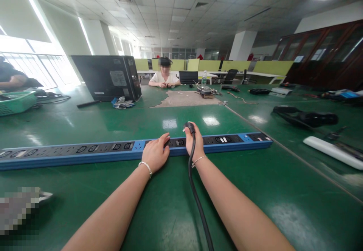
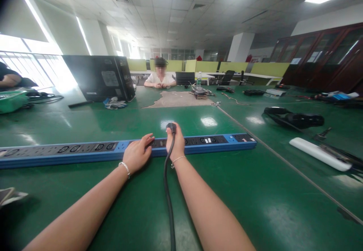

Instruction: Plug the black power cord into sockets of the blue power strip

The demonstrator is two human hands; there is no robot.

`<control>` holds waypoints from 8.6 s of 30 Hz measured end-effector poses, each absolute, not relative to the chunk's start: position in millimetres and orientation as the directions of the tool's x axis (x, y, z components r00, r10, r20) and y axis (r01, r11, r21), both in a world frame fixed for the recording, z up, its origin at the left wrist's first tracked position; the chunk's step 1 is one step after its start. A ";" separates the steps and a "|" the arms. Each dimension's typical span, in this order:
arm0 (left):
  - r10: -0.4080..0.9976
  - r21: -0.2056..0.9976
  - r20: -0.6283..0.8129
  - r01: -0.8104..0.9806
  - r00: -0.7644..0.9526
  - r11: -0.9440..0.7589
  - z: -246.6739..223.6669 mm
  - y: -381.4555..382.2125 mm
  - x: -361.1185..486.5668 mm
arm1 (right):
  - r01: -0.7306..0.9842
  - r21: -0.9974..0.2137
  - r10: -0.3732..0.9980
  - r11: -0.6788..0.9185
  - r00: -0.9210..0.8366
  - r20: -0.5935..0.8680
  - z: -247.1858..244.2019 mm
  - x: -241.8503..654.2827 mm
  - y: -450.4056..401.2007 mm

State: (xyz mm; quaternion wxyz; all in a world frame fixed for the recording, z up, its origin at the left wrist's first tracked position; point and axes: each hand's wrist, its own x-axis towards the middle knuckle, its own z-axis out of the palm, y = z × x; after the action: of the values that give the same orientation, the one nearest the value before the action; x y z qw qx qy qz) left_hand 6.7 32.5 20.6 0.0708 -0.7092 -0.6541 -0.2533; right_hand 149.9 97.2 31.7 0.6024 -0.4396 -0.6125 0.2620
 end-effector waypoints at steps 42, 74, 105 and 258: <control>0.886 0.172 0.451 0.963 0.110 -0.207 25.5 30.2 5.6 | 0.739 -0.567 0.898 0.365 -0.120 0.422 26.7 261.7 113.3; 0.886 0.162 0.450 0.965 0.112 -0.205 23.0 31.1 4.9 | 0.784 -0.399 0.831 0.475 -0.250 0.498 26.5 263.1 102.1; 0.874 0.143 0.471 0.968 0.116 -0.206 21.2 31.6 5.1 | 0.808 -0.366 0.770 0.461 -0.160 0.618 7.8 260.7 99.8; 0.880 0.148 0.459 0.967 0.119 -0.207 23.7 29.8 5.7 | 0.889 -0.454 0.884 0.055 0.168 0.436 3.8 363.6 138.4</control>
State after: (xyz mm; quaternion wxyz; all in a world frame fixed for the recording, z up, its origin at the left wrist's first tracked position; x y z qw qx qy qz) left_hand 5.7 29.8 23.7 0.0938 -0.7420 -0.6225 -0.2306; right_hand 363.6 138.4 3.8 0.3339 -0.6874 -0.6449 -0.0040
